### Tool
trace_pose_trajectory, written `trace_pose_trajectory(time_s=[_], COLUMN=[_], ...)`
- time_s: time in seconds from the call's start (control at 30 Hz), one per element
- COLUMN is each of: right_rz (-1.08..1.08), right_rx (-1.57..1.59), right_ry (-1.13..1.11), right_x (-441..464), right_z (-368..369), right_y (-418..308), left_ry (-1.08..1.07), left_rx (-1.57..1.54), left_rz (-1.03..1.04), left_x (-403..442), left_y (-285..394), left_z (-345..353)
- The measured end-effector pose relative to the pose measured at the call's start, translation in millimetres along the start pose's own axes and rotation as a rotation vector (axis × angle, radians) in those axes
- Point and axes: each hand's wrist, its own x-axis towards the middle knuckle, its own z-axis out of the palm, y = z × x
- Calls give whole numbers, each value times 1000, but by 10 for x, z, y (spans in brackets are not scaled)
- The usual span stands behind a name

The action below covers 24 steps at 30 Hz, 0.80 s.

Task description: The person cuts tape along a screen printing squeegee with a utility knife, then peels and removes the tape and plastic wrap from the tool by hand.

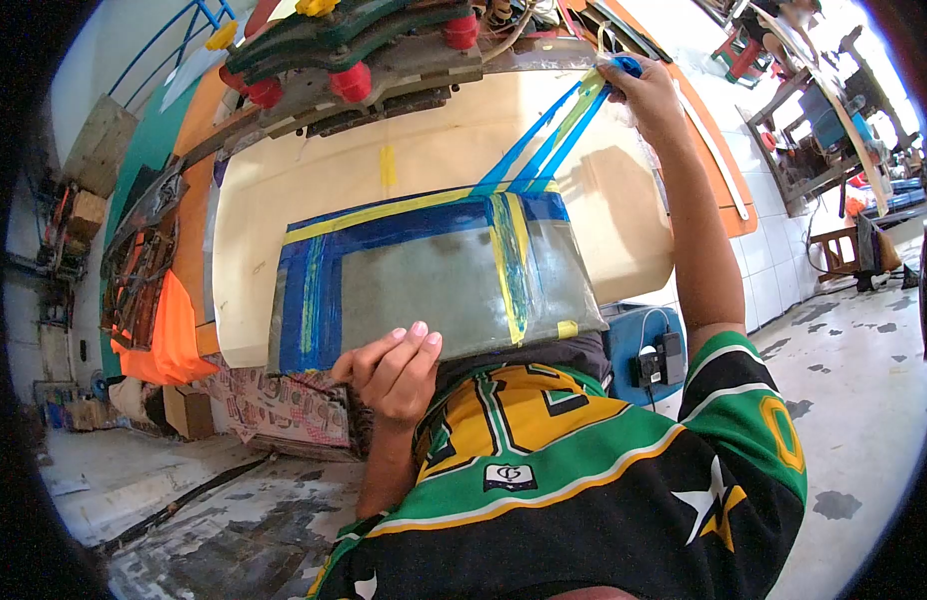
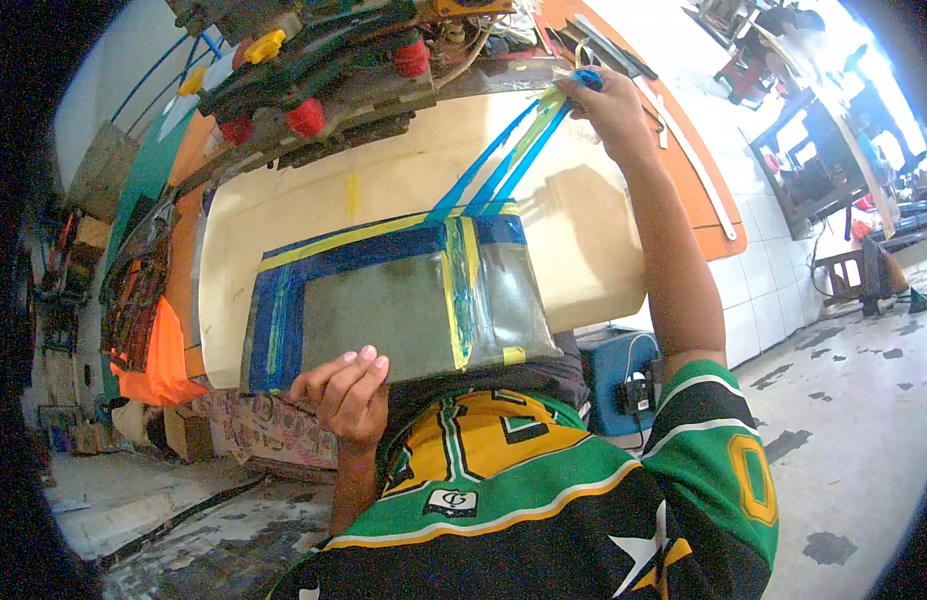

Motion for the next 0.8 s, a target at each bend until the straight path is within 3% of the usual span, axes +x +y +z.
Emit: trace_pose_trajectory(time_s=[0.53, 0.63, 0.7, 0.8], right_rz=[-53, -32, 37, 53], right_rx=[-6, 121, 487, 480], right_ry=[-19, -17, -95, -83], right_x=[17, -31, -25, -44], right_z=[277, 305, 280, 244], right_y=[92, 69, 78, 43], left_ry=[-4, -12, -22, -28], left_rx=[0, -12, -27, -21], left_rz=[3, -10, -18, -3], left_x=[17, -10, -11, 30], left_y=[23, 7, -1, -15], left_z=[-26, -13, -17, -22])
